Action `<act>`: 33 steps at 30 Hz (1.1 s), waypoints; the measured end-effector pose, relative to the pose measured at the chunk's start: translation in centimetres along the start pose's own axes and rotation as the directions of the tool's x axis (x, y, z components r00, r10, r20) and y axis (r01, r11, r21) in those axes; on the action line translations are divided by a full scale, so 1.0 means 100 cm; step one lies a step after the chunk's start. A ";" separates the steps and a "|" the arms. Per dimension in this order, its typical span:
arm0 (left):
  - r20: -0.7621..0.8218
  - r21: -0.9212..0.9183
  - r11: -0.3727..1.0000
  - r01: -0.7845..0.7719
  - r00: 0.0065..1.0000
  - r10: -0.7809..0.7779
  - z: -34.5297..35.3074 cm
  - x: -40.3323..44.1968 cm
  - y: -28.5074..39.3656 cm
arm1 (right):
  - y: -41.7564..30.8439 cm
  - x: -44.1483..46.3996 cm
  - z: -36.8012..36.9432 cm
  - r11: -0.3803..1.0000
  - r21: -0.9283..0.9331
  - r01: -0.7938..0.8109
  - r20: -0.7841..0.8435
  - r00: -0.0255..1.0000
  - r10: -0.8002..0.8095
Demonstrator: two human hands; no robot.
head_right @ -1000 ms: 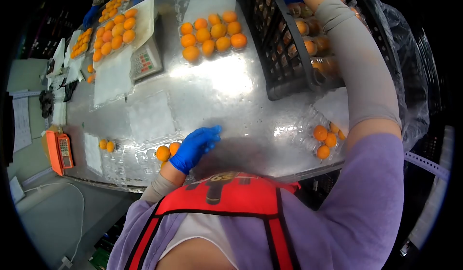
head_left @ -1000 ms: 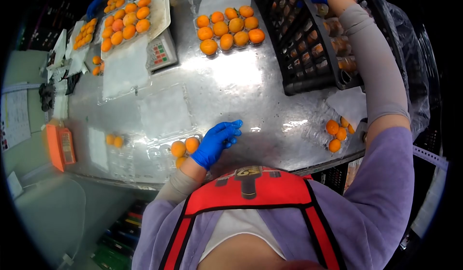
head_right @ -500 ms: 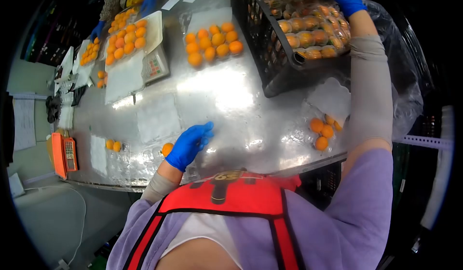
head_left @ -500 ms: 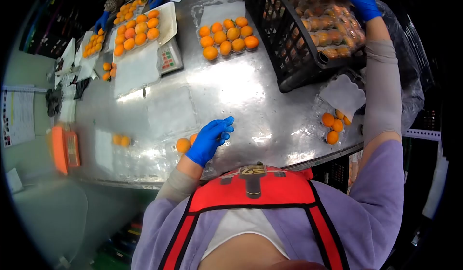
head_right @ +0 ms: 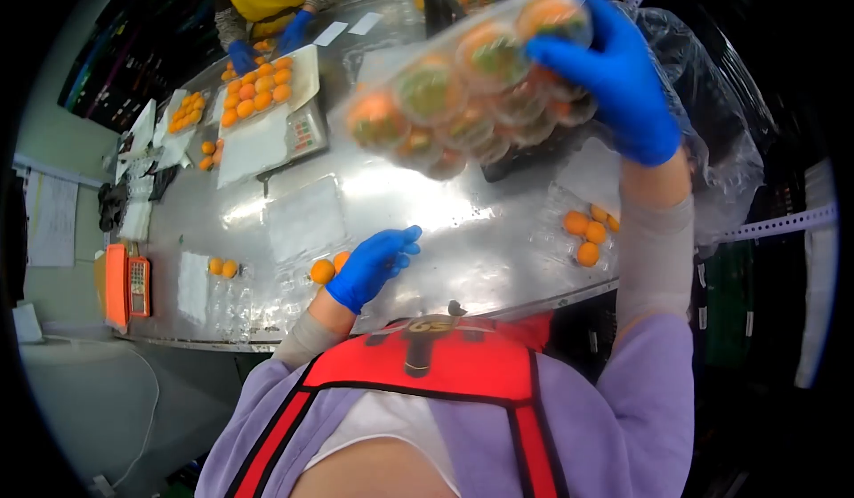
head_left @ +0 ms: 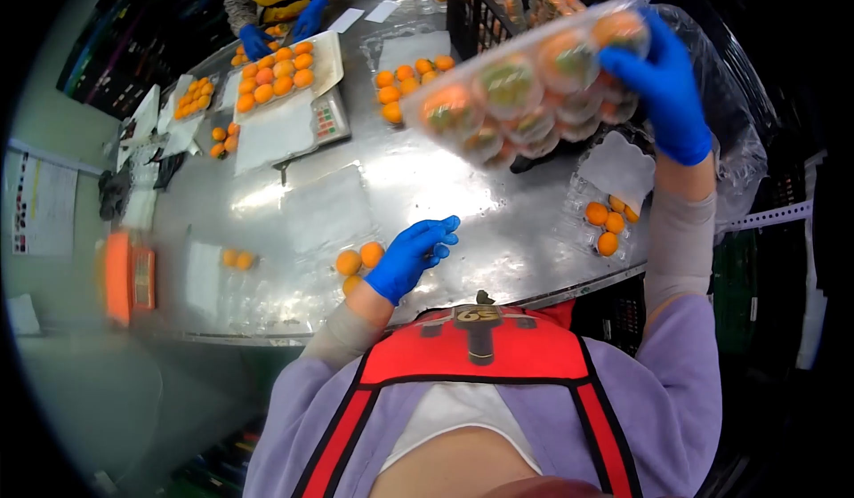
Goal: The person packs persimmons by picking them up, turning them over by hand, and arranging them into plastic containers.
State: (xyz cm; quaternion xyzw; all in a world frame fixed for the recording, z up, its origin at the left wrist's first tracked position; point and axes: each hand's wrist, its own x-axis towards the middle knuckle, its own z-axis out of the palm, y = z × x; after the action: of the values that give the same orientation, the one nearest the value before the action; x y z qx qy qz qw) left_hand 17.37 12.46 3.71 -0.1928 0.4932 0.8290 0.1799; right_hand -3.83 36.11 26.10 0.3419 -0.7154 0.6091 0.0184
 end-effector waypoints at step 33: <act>-0.430 -0.139 0.987 -0.084 0.903 0.016 -0.061 0.073 -0.071 | 0.190 -0.240 0.141 0.906 -0.422 0.015 0.177 0.982 0.066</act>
State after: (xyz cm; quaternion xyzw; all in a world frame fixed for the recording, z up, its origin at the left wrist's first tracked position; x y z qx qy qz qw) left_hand 15.43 11.04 -7.89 -0.3701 0.4600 0.8066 0.0307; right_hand 10.36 35.29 -4.54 0.3761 -0.8330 0.4054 0.0165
